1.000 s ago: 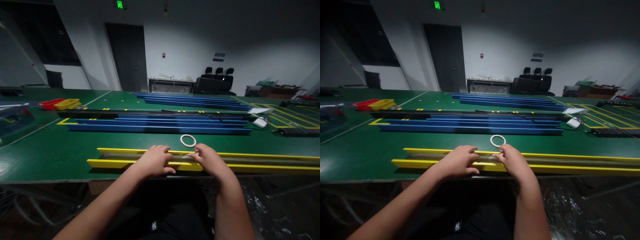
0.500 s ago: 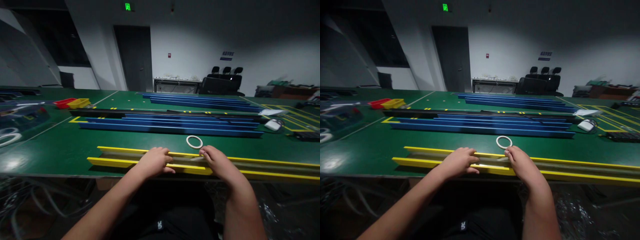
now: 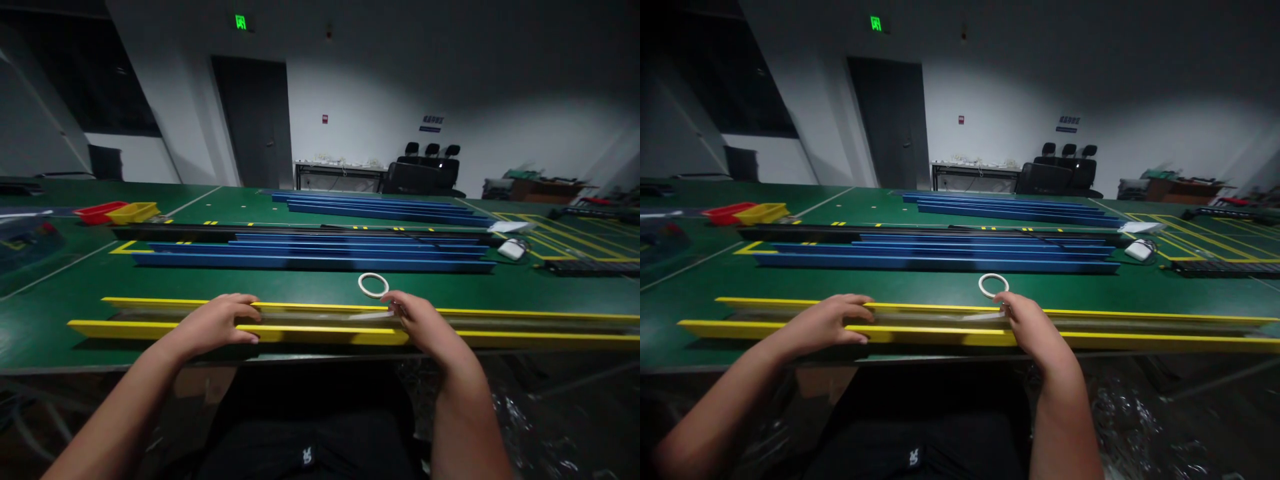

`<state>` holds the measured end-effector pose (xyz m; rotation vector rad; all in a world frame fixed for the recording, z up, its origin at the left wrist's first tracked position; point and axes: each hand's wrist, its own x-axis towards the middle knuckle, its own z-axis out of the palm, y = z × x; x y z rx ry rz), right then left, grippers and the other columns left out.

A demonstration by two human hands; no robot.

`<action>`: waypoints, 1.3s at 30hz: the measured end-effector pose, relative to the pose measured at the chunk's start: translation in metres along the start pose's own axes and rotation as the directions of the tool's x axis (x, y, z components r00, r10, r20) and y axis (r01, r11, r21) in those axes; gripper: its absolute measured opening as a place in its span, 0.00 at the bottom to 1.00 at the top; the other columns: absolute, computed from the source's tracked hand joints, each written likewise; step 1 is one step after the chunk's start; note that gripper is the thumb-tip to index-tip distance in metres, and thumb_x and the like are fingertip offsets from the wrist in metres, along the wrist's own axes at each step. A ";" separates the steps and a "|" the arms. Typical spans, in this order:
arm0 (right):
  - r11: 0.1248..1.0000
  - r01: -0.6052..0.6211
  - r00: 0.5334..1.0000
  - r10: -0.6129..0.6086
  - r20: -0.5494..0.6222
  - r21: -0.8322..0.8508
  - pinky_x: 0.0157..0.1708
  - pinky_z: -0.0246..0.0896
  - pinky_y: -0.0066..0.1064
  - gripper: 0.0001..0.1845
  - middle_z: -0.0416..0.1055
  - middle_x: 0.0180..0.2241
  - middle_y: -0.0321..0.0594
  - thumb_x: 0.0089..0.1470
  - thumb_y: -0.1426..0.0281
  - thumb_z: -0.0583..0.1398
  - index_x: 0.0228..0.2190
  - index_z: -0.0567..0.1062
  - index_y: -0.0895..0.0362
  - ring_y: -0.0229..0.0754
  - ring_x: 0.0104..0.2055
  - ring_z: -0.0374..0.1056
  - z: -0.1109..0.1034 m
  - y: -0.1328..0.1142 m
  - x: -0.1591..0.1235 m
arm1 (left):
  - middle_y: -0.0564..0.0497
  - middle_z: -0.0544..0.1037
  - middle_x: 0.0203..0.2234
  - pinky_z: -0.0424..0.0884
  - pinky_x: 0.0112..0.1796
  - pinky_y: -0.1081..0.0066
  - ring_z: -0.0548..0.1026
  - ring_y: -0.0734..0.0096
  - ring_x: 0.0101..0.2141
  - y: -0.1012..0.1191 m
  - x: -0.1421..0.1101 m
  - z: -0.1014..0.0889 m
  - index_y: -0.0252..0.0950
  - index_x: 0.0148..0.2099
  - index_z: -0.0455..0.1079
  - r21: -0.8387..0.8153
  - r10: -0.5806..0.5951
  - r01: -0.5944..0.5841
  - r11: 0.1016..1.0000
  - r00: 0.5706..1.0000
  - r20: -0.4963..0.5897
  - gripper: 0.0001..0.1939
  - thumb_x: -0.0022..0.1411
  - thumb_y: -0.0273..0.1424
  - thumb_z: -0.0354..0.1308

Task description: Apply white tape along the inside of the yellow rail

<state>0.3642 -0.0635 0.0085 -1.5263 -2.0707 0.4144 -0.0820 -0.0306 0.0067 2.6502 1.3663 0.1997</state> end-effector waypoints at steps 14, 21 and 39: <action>0.999 -0.040 0.997 0.040 0.058 0.005 0.37 0.58 0.29 0.12 0.74 0.35 0.38 0.55 0.75 0.52 0.39 0.72 0.53 0.39 0.36 0.68 -0.002 -0.009 -0.003 | 0.49 0.70 0.57 0.63 0.55 0.59 0.69 0.55 0.54 0.108 0.047 0.013 0.48 0.54 0.72 0.019 0.124 -0.123 0.992 0.991 -0.054 0.22 0.59 0.48 0.60; 0.998 -0.029 0.999 0.030 0.027 -0.058 0.39 0.58 0.31 0.08 0.74 0.37 0.41 0.58 0.67 0.55 0.34 0.73 0.54 0.42 0.39 0.67 -0.003 -0.009 0.002 | 0.47 0.75 0.43 0.68 0.43 0.61 0.74 0.56 0.42 0.149 0.090 0.031 0.46 0.48 0.74 0.122 0.186 -0.181 0.976 0.982 -0.029 0.25 0.57 0.56 0.57; 0.997 -0.027 0.999 0.028 0.015 -0.076 0.39 0.57 0.31 0.09 0.73 0.37 0.42 0.60 0.67 0.53 0.36 0.73 0.54 0.42 0.39 0.67 -0.010 -0.003 0.003 | 0.45 0.75 0.47 0.67 0.44 0.62 0.74 0.56 0.44 0.103 0.062 0.029 0.47 0.48 0.76 0.121 0.165 -0.159 0.980 0.985 -0.043 0.24 0.57 0.55 0.58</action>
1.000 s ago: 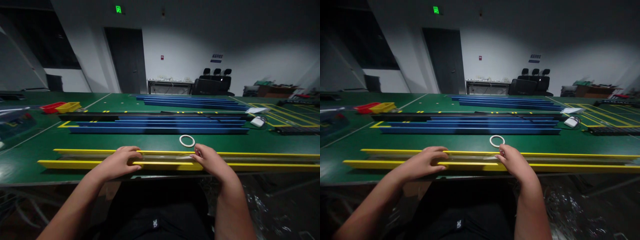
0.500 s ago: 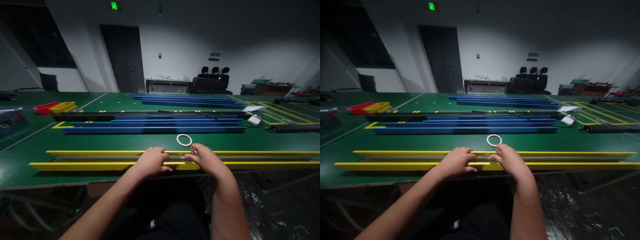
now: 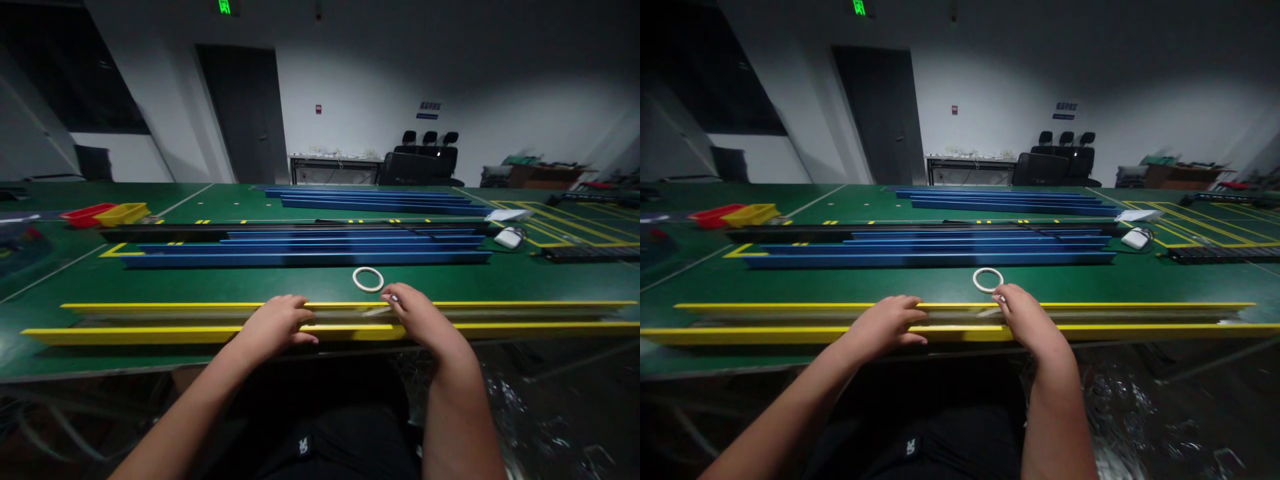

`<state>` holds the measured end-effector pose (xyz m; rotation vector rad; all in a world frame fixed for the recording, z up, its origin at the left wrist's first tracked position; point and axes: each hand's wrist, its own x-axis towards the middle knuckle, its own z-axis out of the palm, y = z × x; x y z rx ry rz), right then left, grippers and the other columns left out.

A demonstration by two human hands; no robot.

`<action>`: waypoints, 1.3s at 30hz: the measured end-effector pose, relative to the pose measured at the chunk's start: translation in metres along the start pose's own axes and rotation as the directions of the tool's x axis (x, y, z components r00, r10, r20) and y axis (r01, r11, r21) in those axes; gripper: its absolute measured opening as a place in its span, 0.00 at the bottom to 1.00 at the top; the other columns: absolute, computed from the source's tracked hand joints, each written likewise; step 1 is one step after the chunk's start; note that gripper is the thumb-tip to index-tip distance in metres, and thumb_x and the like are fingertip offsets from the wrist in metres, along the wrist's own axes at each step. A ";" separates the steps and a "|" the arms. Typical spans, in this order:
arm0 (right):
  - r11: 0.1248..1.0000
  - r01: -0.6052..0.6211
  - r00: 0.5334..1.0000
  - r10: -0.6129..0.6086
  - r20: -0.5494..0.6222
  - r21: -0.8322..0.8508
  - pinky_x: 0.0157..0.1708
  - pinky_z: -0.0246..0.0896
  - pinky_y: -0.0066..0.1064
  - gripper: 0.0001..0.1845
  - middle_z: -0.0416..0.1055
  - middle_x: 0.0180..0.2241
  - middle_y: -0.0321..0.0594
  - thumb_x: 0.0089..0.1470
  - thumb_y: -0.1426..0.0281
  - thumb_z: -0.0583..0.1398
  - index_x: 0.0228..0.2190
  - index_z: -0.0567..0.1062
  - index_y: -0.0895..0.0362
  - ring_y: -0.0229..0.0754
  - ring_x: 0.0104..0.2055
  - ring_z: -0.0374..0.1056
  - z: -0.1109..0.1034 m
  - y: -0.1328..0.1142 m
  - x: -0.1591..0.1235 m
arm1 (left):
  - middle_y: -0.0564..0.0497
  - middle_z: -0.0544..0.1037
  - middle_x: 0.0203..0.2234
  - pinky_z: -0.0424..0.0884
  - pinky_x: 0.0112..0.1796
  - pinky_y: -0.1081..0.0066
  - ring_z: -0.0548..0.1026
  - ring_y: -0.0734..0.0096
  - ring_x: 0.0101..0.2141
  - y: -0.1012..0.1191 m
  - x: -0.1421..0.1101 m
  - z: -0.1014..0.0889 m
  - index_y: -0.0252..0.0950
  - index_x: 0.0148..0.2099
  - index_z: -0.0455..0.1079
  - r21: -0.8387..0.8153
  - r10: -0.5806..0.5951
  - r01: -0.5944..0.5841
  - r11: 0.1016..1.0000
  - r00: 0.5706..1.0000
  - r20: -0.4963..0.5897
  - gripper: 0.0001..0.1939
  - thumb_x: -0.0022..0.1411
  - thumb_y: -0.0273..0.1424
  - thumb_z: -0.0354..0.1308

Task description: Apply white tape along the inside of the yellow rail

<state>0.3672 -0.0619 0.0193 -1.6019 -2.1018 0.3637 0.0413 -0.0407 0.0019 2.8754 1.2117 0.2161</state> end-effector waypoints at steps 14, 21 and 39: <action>0.998 -0.002 0.998 -0.002 0.069 0.071 0.42 0.60 0.32 0.14 0.76 0.41 0.41 0.56 0.74 0.52 0.42 0.74 0.52 0.42 0.42 0.70 0.006 0.004 -0.004 | 0.48 0.74 0.51 0.66 0.52 0.63 0.72 0.57 0.51 -0.054 -0.053 -0.022 0.46 0.47 0.76 -0.139 -0.147 0.151 0.979 0.989 0.034 0.20 0.55 0.49 0.63; 0.998 -0.012 0.997 0.017 0.081 -0.060 0.32 0.57 0.32 0.11 0.73 0.31 0.40 0.55 0.59 0.60 0.30 0.72 0.54 0.42 0.32 0.66 0.005 -0.005 -0.002 | 0.49 0.72 0.55 0.66 0.53 0.64 0.72 0.59 0.52 -0.035 -0.040 -0.032 0.46 0.49 0.75 -0.255 -0.139 0.143 0.956 0.990 0.031 0.20 0.59 0.50 0.58; 0.995 -0.061 0.996 0.066 0.066 -0.081 0.32 0.55 0.31 0.07 0.74 0.32 0.39 0.51 0.64 0.63 0.30 0.72 0.53 0.42 0.33 0.66 0.006 0.003 -0.006 | 0.45 0.73 0.38 0.67 0.41 0.62 0.73 0.56 0.42 0.051 0.044 0.010 0.44 0.46 0.76 0.036 0.039 -0.039 0.999 0.999 -0.003 0.25 0.54 0.54 0.62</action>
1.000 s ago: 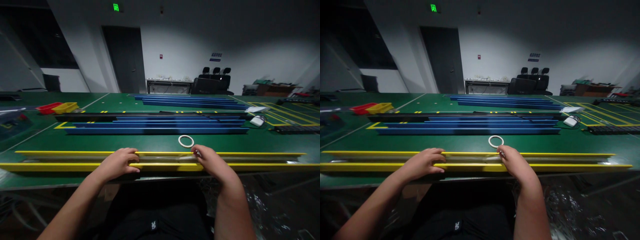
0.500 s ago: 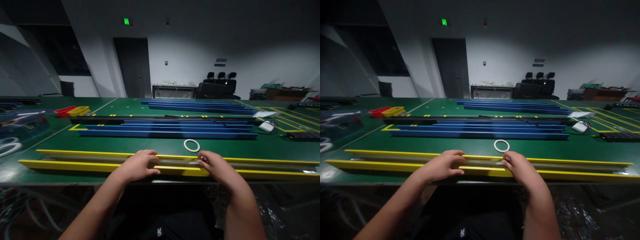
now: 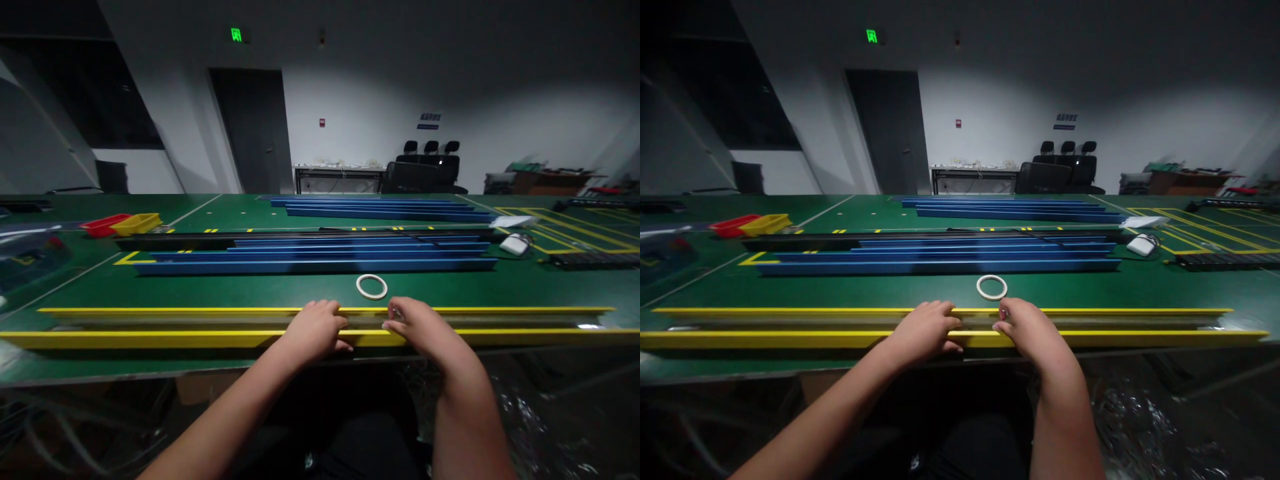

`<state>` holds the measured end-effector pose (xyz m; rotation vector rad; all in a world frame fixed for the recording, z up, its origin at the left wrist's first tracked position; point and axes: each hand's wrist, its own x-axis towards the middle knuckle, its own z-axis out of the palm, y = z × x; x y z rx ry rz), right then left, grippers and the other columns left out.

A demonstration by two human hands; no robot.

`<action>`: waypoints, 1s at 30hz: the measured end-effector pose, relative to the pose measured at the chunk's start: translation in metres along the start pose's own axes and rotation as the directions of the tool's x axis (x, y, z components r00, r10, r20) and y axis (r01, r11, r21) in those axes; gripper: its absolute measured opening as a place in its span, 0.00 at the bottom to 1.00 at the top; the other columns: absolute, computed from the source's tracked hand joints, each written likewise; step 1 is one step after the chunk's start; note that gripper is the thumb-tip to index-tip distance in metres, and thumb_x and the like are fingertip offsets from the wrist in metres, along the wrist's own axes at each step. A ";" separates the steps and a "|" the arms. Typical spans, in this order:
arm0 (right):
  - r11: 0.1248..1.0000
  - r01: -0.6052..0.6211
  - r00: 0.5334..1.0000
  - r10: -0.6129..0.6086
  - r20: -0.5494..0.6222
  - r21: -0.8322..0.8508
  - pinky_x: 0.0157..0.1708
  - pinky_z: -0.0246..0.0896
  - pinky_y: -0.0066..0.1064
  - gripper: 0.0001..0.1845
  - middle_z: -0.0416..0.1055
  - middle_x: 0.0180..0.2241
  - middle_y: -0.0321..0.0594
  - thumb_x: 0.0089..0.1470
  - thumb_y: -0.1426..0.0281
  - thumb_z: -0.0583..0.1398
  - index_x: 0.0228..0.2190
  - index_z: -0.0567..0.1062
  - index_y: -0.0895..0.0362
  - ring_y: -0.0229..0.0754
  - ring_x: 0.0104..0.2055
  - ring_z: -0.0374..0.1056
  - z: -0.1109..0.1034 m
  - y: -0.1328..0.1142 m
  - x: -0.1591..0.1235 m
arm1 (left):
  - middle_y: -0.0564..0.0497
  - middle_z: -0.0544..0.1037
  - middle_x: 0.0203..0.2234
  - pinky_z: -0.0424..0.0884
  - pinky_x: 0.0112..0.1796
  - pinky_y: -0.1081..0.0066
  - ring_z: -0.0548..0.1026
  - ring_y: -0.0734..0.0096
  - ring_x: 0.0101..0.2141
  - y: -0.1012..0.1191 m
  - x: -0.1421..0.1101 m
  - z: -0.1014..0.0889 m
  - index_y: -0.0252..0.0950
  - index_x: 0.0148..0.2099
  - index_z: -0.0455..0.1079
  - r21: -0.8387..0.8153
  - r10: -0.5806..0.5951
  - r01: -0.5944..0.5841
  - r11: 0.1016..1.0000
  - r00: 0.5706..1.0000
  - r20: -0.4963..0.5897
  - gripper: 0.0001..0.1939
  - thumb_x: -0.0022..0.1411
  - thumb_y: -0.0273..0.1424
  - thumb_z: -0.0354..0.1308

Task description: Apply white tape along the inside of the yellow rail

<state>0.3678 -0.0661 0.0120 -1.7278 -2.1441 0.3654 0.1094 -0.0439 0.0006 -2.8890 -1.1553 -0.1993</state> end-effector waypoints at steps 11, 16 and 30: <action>0.995 -0.009 1.000 0.006 0.031 0.100 0.33 0.56 0.29 0.10 0.75 0.31 0.39 0.57 0.72 0.53 0.33 0.74 0.54 0.40 0.33 0.67 -0.002 0.010 -0.002 | 0.45 0.74 0.47 0.69 0.44 0.60 0.74 0.53 0.45 -0.036 -0.033 -0.002 0.48 0.49 0.76 -0.002 -0.013 0.013 1.000 1.000 0.002 0.24 0.54 0.52 0.63; 1.000 -0.009 0.999 0.009 0.042 -0.014 0.35 0.56 0.31 0.11 0.75 0.35 0.42 0.56 0.60 0.59 0.33 0.76 0.54 0.44 0.36 0.68 -0.004 0.004 0.001 | 0.46 0.73 0.53 0.67 0.49 0.59 0.73 0.52 0.50 -0.080 -0.077 -0.011 0.48 0.47 0.77 -0.034 -0.064 0.064 0.997 0.998 0.000 0.20 0.54 0.49 0.65; 0.999 0.034 0.999 -0.034 -0.032 0.026 0.37 0.57 0.29 0.06 0.72 0.35 0.41 0.55 0.74 0.52 0.33 0.69 0.55 0.40 0.36 0.65 -0.006 -0.008 -0.009 | 0.50 0.71 0.56 0.62 0.56 0.60 0.68 0.54 0.56 -0.110 -0.114 -0.030 0.51 0.51 0.74 -0.157 -0.264 0.279 0.947 0.958 0.111 0.21 0.55 0.46 0.62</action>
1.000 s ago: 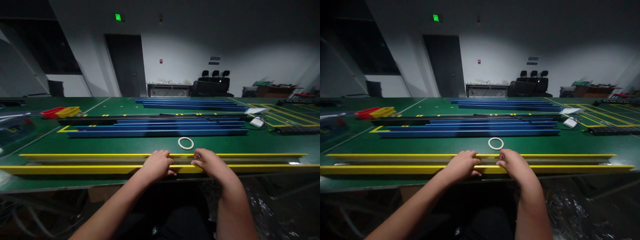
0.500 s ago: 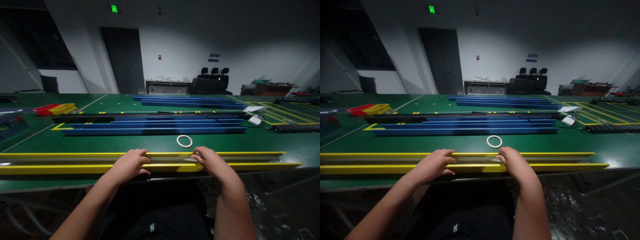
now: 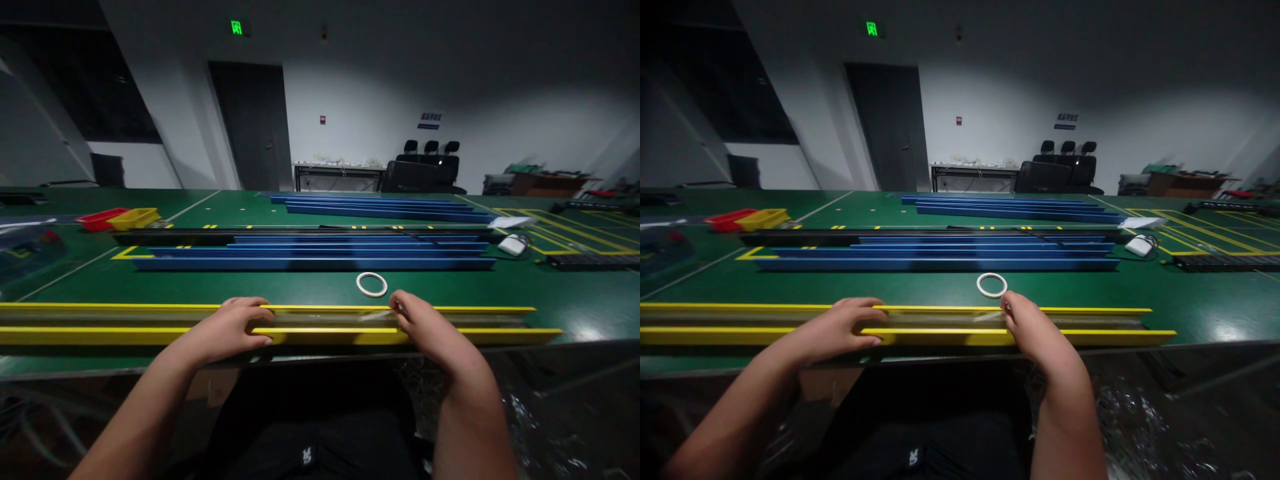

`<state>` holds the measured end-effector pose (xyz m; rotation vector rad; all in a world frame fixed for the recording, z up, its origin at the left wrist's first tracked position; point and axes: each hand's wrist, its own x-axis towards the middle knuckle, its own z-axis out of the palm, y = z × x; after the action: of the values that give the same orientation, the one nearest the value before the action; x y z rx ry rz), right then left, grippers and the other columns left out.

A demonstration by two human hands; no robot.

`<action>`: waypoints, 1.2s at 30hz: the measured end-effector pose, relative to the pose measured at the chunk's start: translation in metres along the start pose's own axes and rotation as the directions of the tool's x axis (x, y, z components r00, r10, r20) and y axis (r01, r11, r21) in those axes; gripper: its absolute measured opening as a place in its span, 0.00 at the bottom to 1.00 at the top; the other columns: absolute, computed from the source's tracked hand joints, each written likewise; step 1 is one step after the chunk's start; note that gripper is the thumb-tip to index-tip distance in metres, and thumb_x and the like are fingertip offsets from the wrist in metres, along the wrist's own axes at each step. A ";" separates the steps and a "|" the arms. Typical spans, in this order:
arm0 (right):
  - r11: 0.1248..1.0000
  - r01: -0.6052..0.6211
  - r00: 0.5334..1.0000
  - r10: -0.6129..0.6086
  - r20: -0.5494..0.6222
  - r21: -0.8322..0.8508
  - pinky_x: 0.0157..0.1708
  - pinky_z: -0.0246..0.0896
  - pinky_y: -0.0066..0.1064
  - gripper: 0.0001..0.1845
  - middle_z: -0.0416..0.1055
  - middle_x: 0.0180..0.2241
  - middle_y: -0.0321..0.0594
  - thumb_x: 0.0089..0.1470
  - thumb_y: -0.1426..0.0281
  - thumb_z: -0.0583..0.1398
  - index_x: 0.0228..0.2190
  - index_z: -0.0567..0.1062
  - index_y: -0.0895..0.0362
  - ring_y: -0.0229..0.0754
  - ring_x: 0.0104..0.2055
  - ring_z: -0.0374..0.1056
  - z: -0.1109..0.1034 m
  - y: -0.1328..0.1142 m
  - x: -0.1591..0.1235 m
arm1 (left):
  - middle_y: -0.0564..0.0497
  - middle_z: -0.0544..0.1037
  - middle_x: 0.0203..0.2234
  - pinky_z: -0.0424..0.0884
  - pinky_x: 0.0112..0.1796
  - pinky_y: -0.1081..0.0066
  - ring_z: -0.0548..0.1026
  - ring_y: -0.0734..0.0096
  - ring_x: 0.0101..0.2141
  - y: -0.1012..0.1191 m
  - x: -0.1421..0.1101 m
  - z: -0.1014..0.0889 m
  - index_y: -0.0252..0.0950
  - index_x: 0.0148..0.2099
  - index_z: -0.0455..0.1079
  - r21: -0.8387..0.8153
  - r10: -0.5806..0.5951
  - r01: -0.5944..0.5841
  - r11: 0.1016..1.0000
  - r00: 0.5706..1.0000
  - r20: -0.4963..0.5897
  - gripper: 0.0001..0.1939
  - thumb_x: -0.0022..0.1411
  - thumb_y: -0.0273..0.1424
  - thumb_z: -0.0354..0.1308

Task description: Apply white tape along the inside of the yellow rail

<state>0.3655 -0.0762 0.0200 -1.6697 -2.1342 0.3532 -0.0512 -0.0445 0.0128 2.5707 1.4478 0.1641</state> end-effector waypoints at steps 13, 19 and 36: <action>0.998 -0.059 0.998 0.059 -0.008 -0.015 0.40 0.57 0.32 0.08 0.70 0.35 0.41 0.56 0.64 0.58 0.33 0.73 0.55 0.42 0.38 0.66 -0.003 -0.001 0.001 | 0.47 0.75 0.41 0.68 0.42 0.62 0.74 0.56 0.42 0.141 0.086 0.037 0.44 0.47 0.75 0.158 0.284 -0.272 0.949 0.957 -0.055 0.23 0.57 0.53 0.59; 0.997 -0.067 0.998 0.066 -0.020 -0.027 0.32 0.54 0.30 0.03 0.71 0.30 0.38 0.54 0.69 0.58 0.29 0.68 0.54 0.40 0.31 0.64 -0.007 0.005 0.000 | 0.46 0.74 0.37 0.68 0.38 0.64 0.74 0.57 0.38 0.131 0.088 0.040 0.44 0.44 0.76 0.201 0.315 -0.301 0.932 0.948 -0.040 0.25 0.57 0.57 0.56; 1.000 0.006 1.000 -0.006 -0.015 -0.002 0.33 0.56 0.30 0.04 0.71 0.32 0.38 0.55 0.67 0.59 0.29 0.69 0.54 0.41 0.33 0.65 -0.007 0.004 0.001 | 0.45 0.74 0.50 0.69 0.47 0.63 0.74 0.57 0.46 0.042 0.030 0.018 0.45 0.43 0.78 0.182 0.209 -0.194 0.964 0.976 -0.068 0.16 0.58 0.47 0.62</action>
<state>0.3719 -0.0747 0.0246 -1.6610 -2.1290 0.3364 0.0027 -0.0416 0.0041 2.8872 1.2762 0.1862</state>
